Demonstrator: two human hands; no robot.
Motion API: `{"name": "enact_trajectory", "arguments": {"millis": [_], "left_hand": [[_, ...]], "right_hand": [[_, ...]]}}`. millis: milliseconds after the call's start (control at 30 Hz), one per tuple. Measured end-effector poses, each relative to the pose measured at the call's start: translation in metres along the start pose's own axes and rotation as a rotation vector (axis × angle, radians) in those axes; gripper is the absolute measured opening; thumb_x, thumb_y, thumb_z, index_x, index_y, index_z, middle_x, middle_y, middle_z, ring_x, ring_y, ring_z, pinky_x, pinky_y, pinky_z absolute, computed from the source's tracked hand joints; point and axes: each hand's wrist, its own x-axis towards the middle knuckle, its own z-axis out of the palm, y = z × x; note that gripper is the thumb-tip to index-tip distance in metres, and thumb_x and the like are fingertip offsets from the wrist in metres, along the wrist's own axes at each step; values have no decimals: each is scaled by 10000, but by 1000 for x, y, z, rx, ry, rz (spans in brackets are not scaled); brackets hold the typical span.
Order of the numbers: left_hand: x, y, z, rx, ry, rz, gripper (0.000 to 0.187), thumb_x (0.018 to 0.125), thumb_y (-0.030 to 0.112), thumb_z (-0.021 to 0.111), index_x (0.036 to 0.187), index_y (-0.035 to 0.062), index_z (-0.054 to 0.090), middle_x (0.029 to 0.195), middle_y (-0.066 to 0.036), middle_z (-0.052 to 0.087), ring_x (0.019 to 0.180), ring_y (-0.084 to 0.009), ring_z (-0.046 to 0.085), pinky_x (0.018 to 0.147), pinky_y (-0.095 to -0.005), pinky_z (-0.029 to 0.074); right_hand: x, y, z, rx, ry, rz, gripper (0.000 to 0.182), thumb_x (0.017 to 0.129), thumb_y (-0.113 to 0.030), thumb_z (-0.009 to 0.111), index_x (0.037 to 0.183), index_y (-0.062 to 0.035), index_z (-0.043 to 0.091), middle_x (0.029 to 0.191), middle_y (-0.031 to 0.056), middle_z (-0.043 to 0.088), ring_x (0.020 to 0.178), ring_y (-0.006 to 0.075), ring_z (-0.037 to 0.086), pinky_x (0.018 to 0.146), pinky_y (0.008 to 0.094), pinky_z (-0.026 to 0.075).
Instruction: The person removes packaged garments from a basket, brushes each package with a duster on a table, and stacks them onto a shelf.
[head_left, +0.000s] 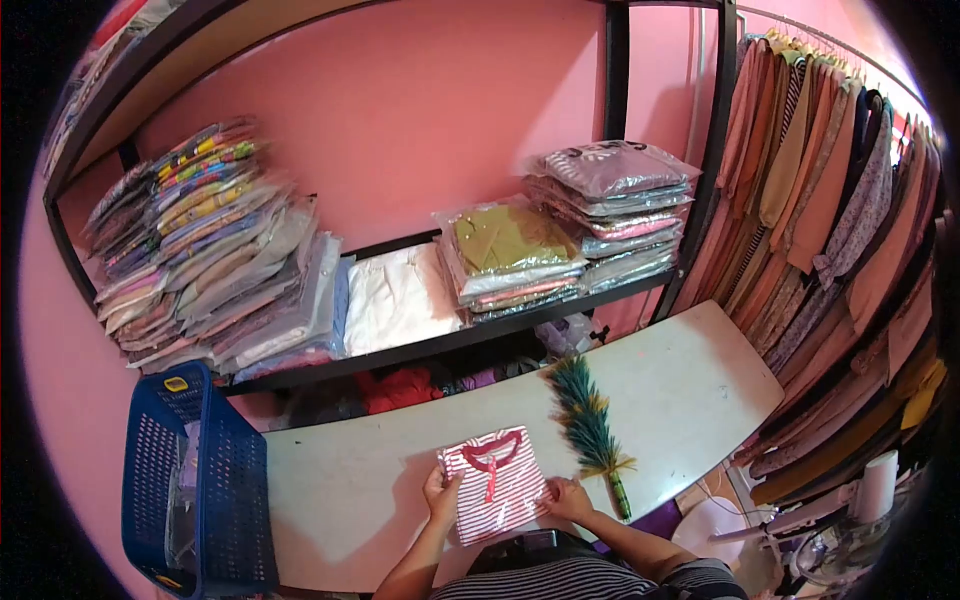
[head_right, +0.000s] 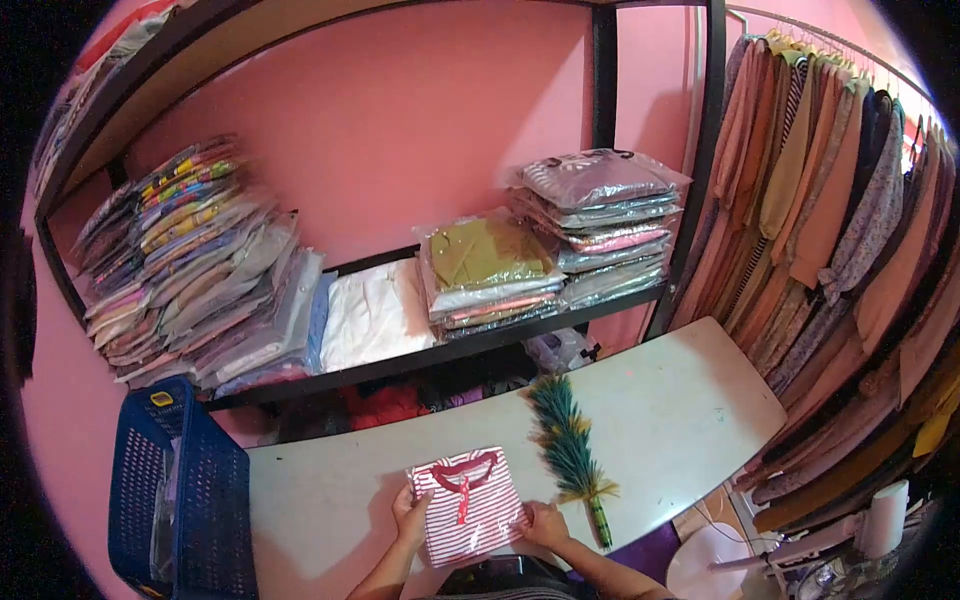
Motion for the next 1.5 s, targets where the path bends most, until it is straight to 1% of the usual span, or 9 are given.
{"name": "enact_trajectory", "arguments": {"millis": [200, 267, 700, 800, 867, 1333, 1367, 1433, 1500], "left_hand": [[18, 69, 55, 48, -185, 122, 205, 771, 14, 591, 967, -19, 539, 892, -49, 595, 796, -86, 549, 730, -225, 435], [30, 91, 70, 39, -259, 177, 217, 781, 38, 593, 982, -27, 544, 872, -33, 599, 758, -68, 545, 697, -189, 428], [268, 232, 217, -53, -154, 506, 243, 793, 87, 590, 998, -27, 524, 923, -58, 574, 830, -101, 531, 750, -229, 417], [333, 218, 229, -89, -99, 418, 240, 797, 97, 586, 994, -28, 532, 907, -70, 583, 793, -123, 552, 699, -242, 444], [367, 190, 221, -68, -64, 76, 248, 804, 92, 571, 1009, -42, 530, 898, -83, 592, 772, -144, 570, 670, -256, 465], [405, 160, 233, -5, 29, 107, 169, 795, 0, 547, 952, -60, 563, 830, -83, 618, 703, -130, 579, 659, -237, 465], [403, 161, 232, 54, 6, 142, 222, 781, 25, 571, 984, -62, 546, 903, -116, 600, 773, -161, 578, 698, -262, 462], [390, 172, 238, 111, -19, 181, 282, 767, 49, 596, 1016, -64, 528, 976, -149, 582, 843, -192, 577, 737, -288, 458], [373, 183, 250, 1060, 406, 618, 430, 774, 151, 596, 1118, -66, 457, 1140, -229, 473, 1057, -297, 472, 892, -367, 379]], "right_hand": [[16, -10, -17, 703, -81, 146, 329, 708, -206, 701, 898, -57, 478, 766, 45, 583, 696, 106, 549, 609, 255, 437], [29, -21, -32, 1412, -69, 256, 337, 739, -58, 652, 945, -65, 386, 762, 48, 569, 708, 104, 547, 591, 232, 441], [263, -52, -272, 1159, 645, -204, 154, 788, -31, 578, 840, -57, 435, 675, -16, 489, 572, 36, 463, 461, 178, 374], [308, -48, -284, 1169, 737, -213, 117, 801, -63, 575, 831, -44, 464, 682, -10, 512, 572, 42, 474, 465, 179, 392], [327, -39, -278, 1228, 757, -126, 98, 805, -63, 570, 850, -29, 490, 694, -4, 521, 582, 45, 483, 511, 172, 414], [341, -27, -268, 743, 798, -66, 115, 770, -51, 581, 871, 1, 562, 762, 72, 567, 640, 127, 551, 550, 246, 433], [338, -29, -269, 742, 797, -67, 115, 770, -51, 581, 871, 1, 562, 762, 72, 567, 640, 127, 551, 550, 246, 433], [326, -45, -279, -44, 1091, -246, 158, 727, -39, 592, 884, -35, 570, 878, 121, 530, 759, 235, 538, 624, 305, 439], [321, -65, -286, -32, 1063, -311, 178, 710, -41, 597, 886, -46, 571, 920, 128, 510, 802, 271, 510, 660, 330, 431]]}}
